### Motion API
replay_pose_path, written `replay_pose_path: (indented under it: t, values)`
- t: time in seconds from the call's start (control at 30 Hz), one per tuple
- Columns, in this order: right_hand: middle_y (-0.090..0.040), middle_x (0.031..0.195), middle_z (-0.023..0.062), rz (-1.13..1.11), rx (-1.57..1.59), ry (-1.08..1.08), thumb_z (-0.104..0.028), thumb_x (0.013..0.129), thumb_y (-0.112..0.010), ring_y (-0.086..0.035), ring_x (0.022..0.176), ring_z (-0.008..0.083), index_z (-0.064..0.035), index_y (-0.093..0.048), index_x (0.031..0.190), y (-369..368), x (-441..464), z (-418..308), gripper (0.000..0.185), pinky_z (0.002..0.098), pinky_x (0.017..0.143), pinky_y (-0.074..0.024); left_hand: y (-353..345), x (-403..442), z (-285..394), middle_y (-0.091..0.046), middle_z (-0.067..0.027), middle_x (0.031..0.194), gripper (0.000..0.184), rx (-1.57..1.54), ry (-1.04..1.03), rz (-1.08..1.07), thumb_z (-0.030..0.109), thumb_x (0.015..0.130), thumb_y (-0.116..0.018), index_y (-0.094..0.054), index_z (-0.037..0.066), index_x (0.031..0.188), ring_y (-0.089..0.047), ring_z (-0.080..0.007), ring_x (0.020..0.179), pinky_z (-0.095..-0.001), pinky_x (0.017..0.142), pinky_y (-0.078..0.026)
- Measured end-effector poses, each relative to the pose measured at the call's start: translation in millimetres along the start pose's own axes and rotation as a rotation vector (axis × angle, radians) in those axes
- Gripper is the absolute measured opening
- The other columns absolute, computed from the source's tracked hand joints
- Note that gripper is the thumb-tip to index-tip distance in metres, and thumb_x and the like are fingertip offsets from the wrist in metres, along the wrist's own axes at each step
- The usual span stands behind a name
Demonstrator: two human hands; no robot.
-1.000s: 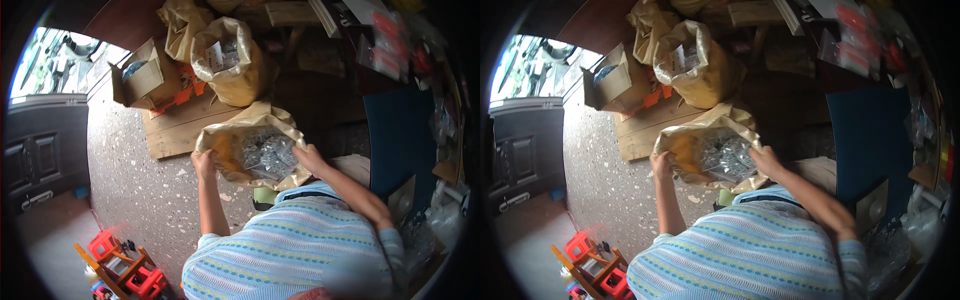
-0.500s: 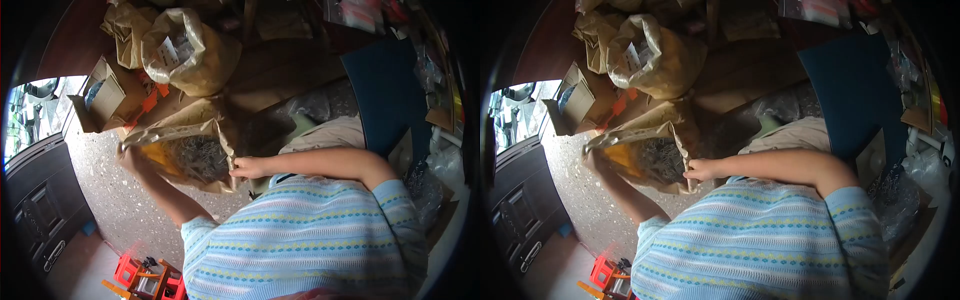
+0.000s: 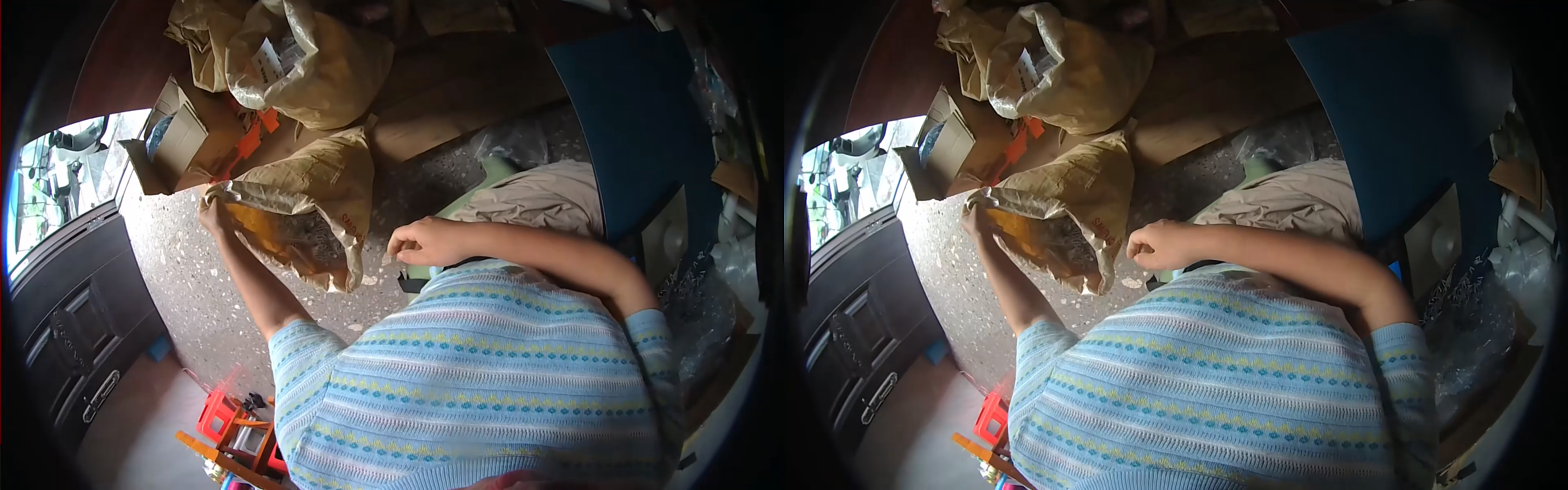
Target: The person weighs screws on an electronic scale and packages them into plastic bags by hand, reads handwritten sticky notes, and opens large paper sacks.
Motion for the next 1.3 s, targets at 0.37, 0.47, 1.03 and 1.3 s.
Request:
replay_pose_path:
  t: [0.37, 0.47, 1.03, 1.3]
  values:
    - [-0.06, 0.105, 0.0172, 0.41, -0.456, 0.178, -0.016, 0.086, -0.051, -0.059, 0.097, 0.0316, -0.0014, -0.053, 0.111, 14.7, -124.2, -26.7, 0.029, 0.0399, 0.084, -0.0459, -38.5, -58.3, 142.2, -0.057, -0.0155, 0.102, 0.041, 0.619, -0.8, 0.232, 0.009, 0.068, -0.073, -0.055, 0.004, 0.104, -0.052, -0.0313, 0.095, -0.0405, 0.084, -0.041]
    - [-0.061, 0.105, 0.0163, 0.613, -0.364, 0.174, -0.018, 0.088, -0.051, -0.059, 0.097, 0.0285, -0.0019, -0.054, 0.113, 37.3, -218.4, -55.6, 0.029, 0.0358, 0.085, -0.0463, -112.9, -106.0, 214.4, -0.057, -0.0149, 0.097, 0.028, 0.578, -0.899, 0.111, 0.009, 0.074, -0.067, -0.057, 0.003, 0.099, -0.053, -0.0321, 0.093, -0.0394, 0.082, -0.042]
    - [-0.053, 0.12, 0.0156, 1.693, -0.667, -0.644, -0.016, 0.082, -0.054, -0.05, 0.111, 0.0323, -0.0035, -0.052, 0.116, 209.1, -507.2, 145.1, 0.036, 0.0404, 0.094, -0.0403, -360.9, -329.9, 321.4, -0.058, -0.0126, 0.086, 0.015, 0.154, -1.348, -1.029, -0.007, 0.077, -0.054, -0.052, 0.002, 0.088, -0.056, -0.0306, 0.076, -0.0376, 0.064, -0.046]
    - [-0.053, 0.119, 0.0117, 1.662, -0.718, -1.002, -0.008, 0.08, -0.049, -0.05, 0.112, 0.0287, -0.0059, -0.052, 0.118, 299.9, -519.2, 161.9, 0.038, 0.0417, 0.094, -0.0397, -372.2, -358.2, 314.3, -0.059, -0.0119, 0.082, 0.016, 0.194, -1.239, -1.109, -0.008, 0.078, -0.055, -0.053, 0.002, 0.09, -0.059, -0.029, 0.07, -0.0357, 0.06, -0.049]
Point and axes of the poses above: each hand's wrist, its own x-axis towards the middle knuckle, its own y-axis out of the back of the hand, z = x × y, the point moved 2 cm from there along x, towards the middle knuckle
